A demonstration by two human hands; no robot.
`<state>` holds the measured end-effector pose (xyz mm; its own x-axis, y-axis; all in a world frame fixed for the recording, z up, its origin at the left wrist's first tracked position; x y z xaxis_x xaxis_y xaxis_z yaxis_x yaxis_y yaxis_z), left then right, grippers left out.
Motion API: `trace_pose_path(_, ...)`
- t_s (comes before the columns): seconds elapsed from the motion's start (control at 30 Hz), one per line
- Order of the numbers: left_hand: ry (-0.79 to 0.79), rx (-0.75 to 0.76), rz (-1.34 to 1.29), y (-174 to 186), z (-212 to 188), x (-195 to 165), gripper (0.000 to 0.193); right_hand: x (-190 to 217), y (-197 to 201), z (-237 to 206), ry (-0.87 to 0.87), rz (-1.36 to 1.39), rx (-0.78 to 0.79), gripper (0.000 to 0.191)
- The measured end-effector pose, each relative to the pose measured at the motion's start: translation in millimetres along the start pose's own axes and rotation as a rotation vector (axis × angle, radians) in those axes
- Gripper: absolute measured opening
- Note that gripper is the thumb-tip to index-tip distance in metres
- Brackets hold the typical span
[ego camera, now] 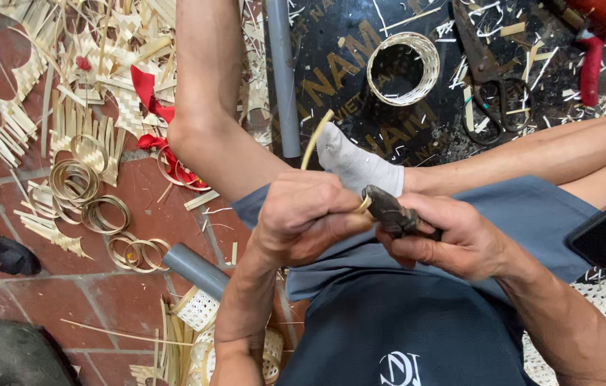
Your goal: The person sits on the floor assembling a small woven bamboo basket. They squeeze glue from a plastic bottle onto the rim, wrap a perforated woven bamboo strip around the wall, fit bamboo rings over the top and bottom edges, trim a bamboo strip with a knife and pliers, press the rings into place, and fit a round woven base into the bottom.
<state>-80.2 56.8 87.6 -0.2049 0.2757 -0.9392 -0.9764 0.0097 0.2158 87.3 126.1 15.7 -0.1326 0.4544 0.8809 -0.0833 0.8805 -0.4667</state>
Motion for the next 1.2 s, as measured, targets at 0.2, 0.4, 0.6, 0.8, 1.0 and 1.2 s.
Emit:
trace_pose_path(0.2, -0.080, 0.004, -0.119, -3.6, 0.3, 6.4, 0.022, -18.7, 0.9, 0.7, -0.070, 0.319, 0.174, 0.036)
trace_pose_path(0.4, -0.128, 0.042, -0.132, -6.1, 0.1, 8.6, 0.026, -38.4, -0.1, -1.7, -0.137, 0.407, 0.215, 0.041)
trace_pose_path(0.6, -0.074, -0.009, -0.171, -7.0, 5.3, 10.2, 0.022, -23.1, 2.8, 5.3, -0.161, 0.317, 0.155, 0.041)
trace_pose_path(0.8, 0.197, -0.189, 0.183, -3.2, 0.6, 6.6, 0.017, 50.8, 11.6, 7.1, 0.243, -1.029, -0.223, 0.047)
trace_pose_path(1.0, 0.074, -0.096, 0.181, -0.8, 3.9, -1.8, 0.022, 12.5, 10.5, 10.4, -0.003, -0.385, -0.070, 0.047)
trace_pose_path(1.2, 0.023, -0.107, 0.121, 2.9, -3.5, 5.8, 0.019, -4.7, 3.0, 11.3, 0.014, -0.065, 0.099, 0.045)
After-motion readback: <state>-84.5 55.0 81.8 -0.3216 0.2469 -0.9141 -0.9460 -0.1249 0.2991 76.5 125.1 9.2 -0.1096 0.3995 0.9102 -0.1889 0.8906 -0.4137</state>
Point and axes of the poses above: each hand's wrist, its own z-axis towards the middle knuckle, its own y-axis out of the back of the hand, x = y × z, the point moved 7 cm from there along z, towards the middle knuckle, and after that the axes turned 12 degrees about x, right-handed, at the moved point
